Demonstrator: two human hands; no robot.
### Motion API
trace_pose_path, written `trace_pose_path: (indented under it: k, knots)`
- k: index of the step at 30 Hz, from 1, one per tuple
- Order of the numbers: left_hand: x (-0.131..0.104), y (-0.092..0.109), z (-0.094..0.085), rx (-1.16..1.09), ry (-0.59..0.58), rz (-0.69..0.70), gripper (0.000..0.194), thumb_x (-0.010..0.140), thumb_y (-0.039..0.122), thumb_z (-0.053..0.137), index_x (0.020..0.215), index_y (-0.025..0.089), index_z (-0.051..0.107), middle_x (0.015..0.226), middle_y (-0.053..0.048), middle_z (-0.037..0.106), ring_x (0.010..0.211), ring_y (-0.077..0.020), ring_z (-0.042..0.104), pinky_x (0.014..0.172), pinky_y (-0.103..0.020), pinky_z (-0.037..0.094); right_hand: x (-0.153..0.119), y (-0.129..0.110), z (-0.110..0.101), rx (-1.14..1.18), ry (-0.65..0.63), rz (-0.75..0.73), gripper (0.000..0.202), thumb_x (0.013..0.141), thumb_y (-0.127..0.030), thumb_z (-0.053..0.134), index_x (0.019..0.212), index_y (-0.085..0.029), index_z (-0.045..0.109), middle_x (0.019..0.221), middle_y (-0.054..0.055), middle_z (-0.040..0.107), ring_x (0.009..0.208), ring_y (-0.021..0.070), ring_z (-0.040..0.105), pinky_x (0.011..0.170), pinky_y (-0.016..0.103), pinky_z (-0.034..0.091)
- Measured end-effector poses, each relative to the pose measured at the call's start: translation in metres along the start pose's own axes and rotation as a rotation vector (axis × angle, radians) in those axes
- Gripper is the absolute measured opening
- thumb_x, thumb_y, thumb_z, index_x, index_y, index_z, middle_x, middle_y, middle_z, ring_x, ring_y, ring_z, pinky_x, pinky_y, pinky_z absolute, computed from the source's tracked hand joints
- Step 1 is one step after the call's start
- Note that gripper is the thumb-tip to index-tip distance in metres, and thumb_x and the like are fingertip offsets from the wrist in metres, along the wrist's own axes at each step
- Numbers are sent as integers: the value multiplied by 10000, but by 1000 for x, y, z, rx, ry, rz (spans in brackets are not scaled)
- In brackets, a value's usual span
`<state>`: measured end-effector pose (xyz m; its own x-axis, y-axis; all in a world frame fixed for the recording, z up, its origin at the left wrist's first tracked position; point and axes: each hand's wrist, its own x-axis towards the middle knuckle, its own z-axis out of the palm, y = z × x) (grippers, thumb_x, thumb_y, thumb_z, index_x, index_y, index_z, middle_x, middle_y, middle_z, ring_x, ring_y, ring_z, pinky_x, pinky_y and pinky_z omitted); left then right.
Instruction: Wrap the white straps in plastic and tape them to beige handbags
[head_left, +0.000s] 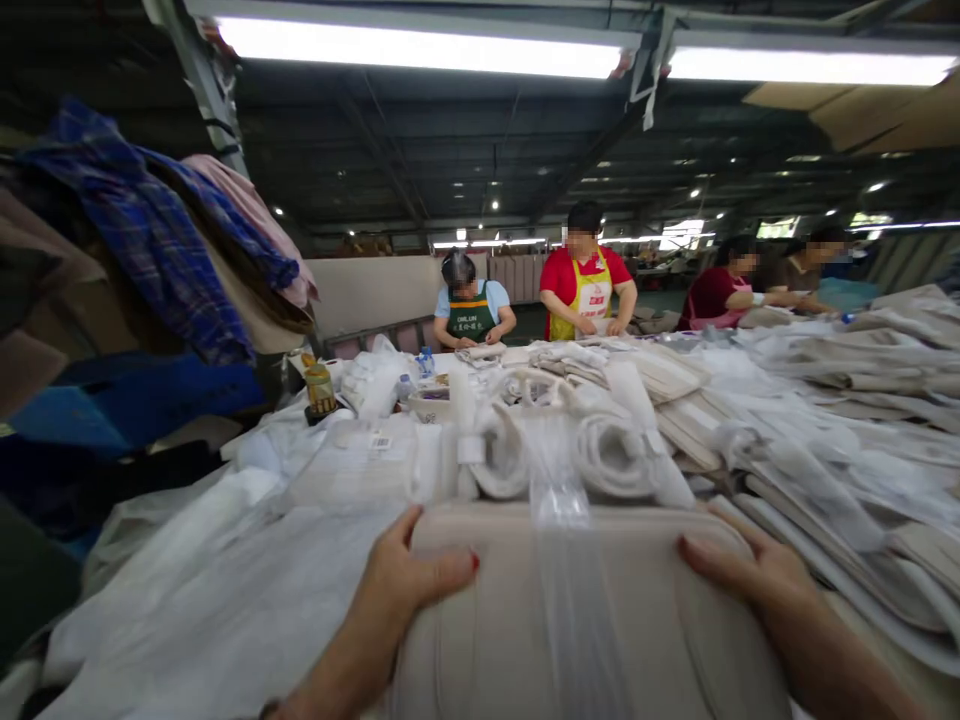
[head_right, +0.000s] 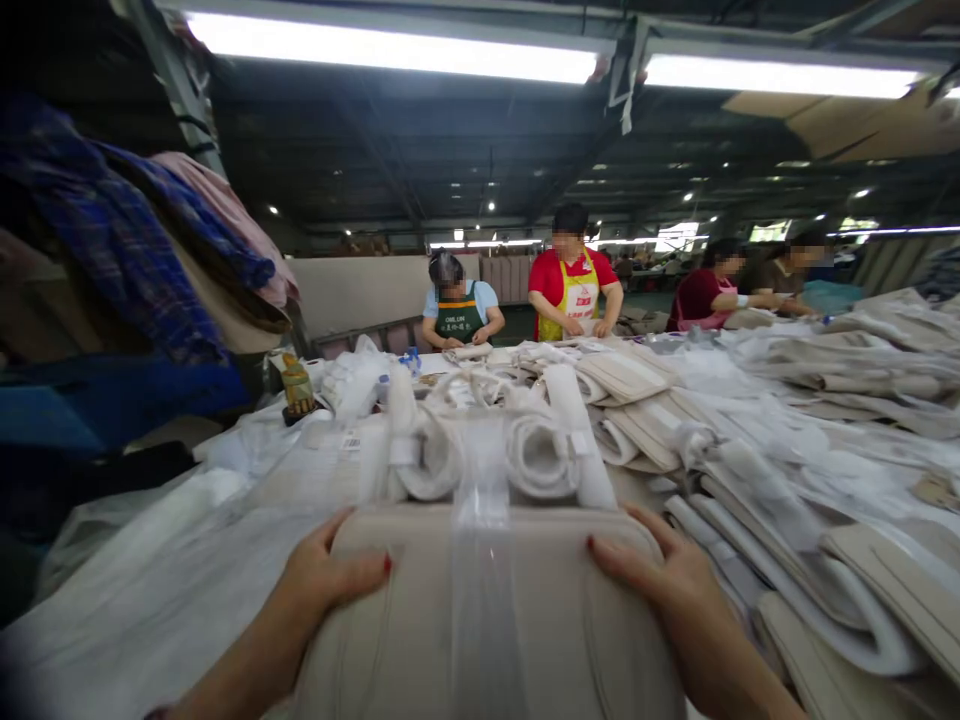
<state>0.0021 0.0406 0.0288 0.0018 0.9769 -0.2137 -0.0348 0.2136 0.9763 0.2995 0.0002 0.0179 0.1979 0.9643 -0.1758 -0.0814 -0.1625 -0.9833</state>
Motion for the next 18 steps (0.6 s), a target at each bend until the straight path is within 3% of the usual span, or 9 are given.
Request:
trace_pose_path:
  k: [4, 8, 13, 18]
  knots:
    - [70, 52, -17, -122, 24, 105, 552, 393, 237, 806, 893, 146, 590, 687, -57, 678, 506, -219, 603, 433, -329, 515, 83, -47, 67, 147, -99, -183, 487, 512, -401, 797, 908, -175, 625, 696, 12, 673, 568, 165, 600, 499, 251, 473]
    - [141, 66, -53, -157, 135, 138, 312, 513, 134, 717, 811, 134, 622, 639, -48, 659, 478, -192, 590, 428, -310, 510, 169, -52, 128, 179, -179, -224, 374, 550, -352, 758, 837, -151, 626, 671, 10, 655, 550, 145, 578, 486, 237, 463]
    - [212, 36, -84, -182, 230, 83, 171, 608, 137, 657, 776, 113, 635, 656, -53, 658, 563, -182, 614, 545, -313, 544, 249, -29, 182, 118, -227, -85, 207, 636, -275, 683, 782, -140, 626, 666, 25, 659, 568, 159, 593, 546, 275, 497]
    - [261, -34, -100, -97, 272, -16, 199, 559, 219, 716, 667, 84, 617, 607, -86, 642, 564, -217, 613, 525, -340, 530, 291, 29, 204, -93, -185, 115, 209, 706, -327, 637, 753, -126, 610, 622, 63, 649, 576, 202, 604, 587, 359, 512]
